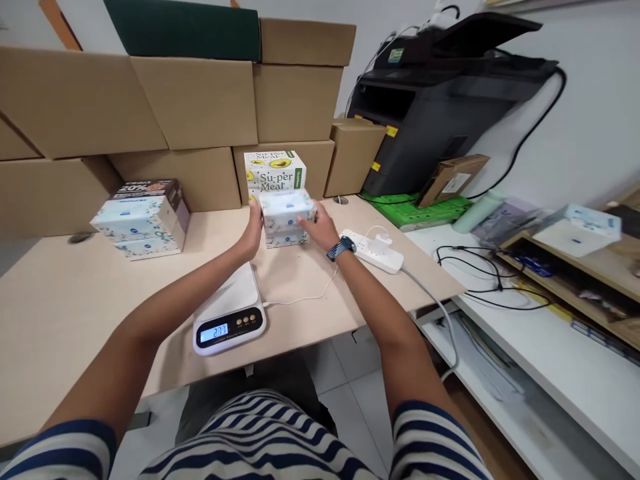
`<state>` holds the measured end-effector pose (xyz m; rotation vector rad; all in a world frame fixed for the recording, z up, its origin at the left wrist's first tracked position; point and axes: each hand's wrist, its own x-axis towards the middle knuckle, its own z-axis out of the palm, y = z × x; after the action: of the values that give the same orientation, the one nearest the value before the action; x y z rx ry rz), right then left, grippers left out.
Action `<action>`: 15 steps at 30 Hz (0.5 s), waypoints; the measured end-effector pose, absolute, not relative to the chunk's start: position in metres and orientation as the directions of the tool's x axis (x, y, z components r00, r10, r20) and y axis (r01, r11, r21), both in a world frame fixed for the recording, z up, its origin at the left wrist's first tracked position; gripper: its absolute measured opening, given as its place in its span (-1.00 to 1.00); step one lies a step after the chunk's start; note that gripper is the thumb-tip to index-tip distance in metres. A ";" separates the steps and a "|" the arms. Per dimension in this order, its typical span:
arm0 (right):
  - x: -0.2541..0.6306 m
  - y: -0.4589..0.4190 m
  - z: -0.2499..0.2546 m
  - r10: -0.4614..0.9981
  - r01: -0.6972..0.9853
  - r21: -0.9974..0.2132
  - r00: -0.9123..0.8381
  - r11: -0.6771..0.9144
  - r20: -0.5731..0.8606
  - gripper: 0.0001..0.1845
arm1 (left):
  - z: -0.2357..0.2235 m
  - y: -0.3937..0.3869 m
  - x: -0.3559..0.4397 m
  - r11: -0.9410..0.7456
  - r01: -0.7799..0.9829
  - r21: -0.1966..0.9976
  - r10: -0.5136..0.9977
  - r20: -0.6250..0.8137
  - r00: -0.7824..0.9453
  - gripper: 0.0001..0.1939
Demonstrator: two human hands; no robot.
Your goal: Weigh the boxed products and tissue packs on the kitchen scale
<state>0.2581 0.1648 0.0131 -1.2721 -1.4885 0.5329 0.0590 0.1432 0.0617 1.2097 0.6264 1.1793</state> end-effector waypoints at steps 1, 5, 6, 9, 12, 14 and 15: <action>0.257 0.166 0.000 0.916 0.449 -0.843 0.119 0.295 0.384 0.03 | 0.046 0.150 0.055 -0.068 -0.293 0.954 0.928 0.168 0.332 -0.19; 0.259 0.166 -0.025 0.932 0.510 -0.825 0.114 0.241 0.343 -0.03 | 0.017 0.161 0.037 -0.066 -0.156 0.985 0.931 0.117 0.344 -0.14; 0.259 0.167 -0.026 0.932 0.522 -0.820 0.116 0.236 0.343 -0.05 | 0.016 0.163 0.035 -0.064 -0.138 0.988 0.932 0.108 0.346 -0.13; 0.259 0.172 -0.026 0.929 0.550 -0.804 0.125 0.228 0.349 -0.09 | 0.017 0.172 0.032 -0.058 -0.096 0.994 0.932 0.088 0.350 -0.14; 0.256 0.176 -0.027 0.921 0.571 -0.789 0.136 0.228 0.365 -0.12 | 0.013 0.183 0.033 -0.079 -0.090 0.993 0.927 0.107 0.359 -0.14; 0.253 0.176 -0.029 0.916 0.585 -0.779 0.146 0.224 0.373 -0.14 | 0.008 0.189 0.034 -0.108 -0.103 0.989 0.922 0.138 0.363 -0.12; 0.252 0.177 -0.029 0.915 0.593 -0.775 0.151 0.219 0.375 -0.14 | 0.005 0.191 0.034 -0.122 -0.112 0.986 0.919 0.155 0.363 -0.11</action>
<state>0.2521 0.1765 -0.0293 -1.4746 -1.5432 0.4262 0.0342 0.1909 0.0048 1.4020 0.7924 1.0611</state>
